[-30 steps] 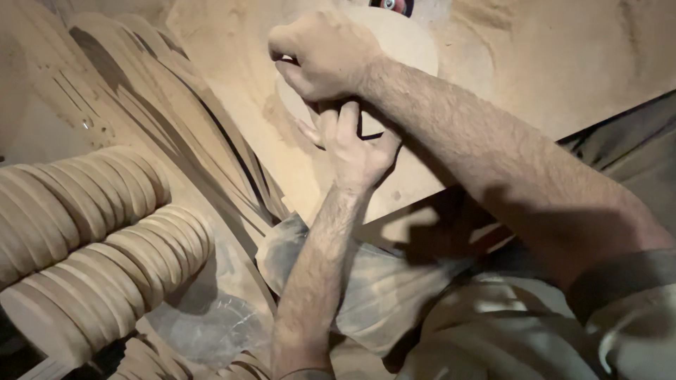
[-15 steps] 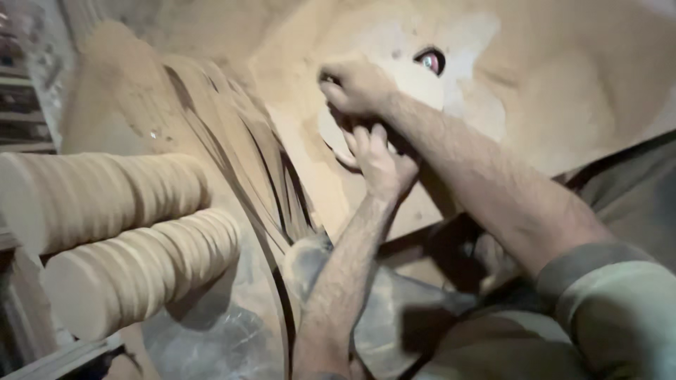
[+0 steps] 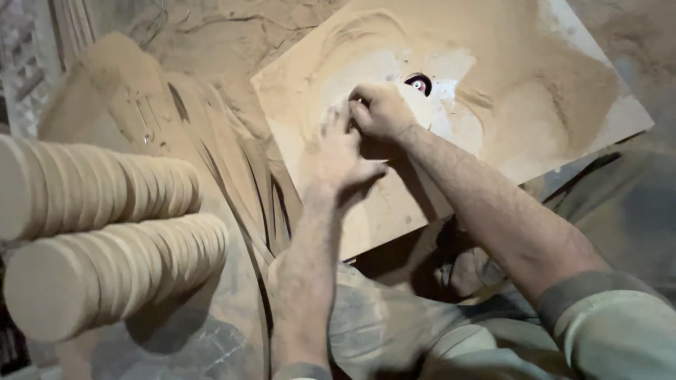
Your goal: The person repeatedly picks up round wooden discs from a stack and rubs their edges against a rotating sanding drum. After sanding, the discs are placed back onto the stack. The process is repeated for multiple discs.
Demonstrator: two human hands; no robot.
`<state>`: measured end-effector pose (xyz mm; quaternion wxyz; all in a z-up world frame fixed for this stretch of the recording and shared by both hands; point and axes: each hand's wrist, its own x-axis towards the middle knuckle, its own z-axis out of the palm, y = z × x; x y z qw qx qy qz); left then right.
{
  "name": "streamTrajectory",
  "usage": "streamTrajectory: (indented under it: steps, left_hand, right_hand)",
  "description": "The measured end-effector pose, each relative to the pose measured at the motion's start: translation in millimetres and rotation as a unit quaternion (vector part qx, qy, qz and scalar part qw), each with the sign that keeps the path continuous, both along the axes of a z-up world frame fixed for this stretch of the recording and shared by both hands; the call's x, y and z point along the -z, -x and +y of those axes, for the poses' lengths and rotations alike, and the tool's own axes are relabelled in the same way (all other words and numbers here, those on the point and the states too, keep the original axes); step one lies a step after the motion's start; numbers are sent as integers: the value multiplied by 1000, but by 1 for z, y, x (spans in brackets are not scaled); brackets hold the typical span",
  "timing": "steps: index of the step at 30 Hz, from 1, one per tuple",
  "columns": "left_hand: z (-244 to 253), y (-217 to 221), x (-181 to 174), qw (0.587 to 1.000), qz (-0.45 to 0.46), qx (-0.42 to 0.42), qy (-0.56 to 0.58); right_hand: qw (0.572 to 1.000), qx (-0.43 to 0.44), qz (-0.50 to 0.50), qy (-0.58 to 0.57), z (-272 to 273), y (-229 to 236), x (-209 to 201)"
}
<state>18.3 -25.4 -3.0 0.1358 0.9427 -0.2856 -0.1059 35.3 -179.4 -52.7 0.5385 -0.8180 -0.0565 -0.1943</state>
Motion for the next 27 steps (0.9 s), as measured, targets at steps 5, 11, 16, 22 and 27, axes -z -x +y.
streamTrajectory:
  steps: [5, 11, 16, 22, 27]
  left_hand:
    - [13, -49, -1, 979, -88, 167, 75]
    - [0, -16, -13, 992, -24, 15, 120]
    - [-30, 12, -7, 973, -6, -152, 171]
    - [-52, 22, 5, 979, -76, -188, 17]
    - [-58, 18, 10, 968, -16, -248, -42]
  right_hand:
    - [999, -32, -41, -14, -6, -7, -2]
    - [997, -65, -4, -31, 2, -16, 8]
    - [996, -87, 13, 12, 1, -24, 4]
    - [992, -78, 94, 41, 0, -37, 1]
    - [996, -50, 69, 21, 0, -51, 5]
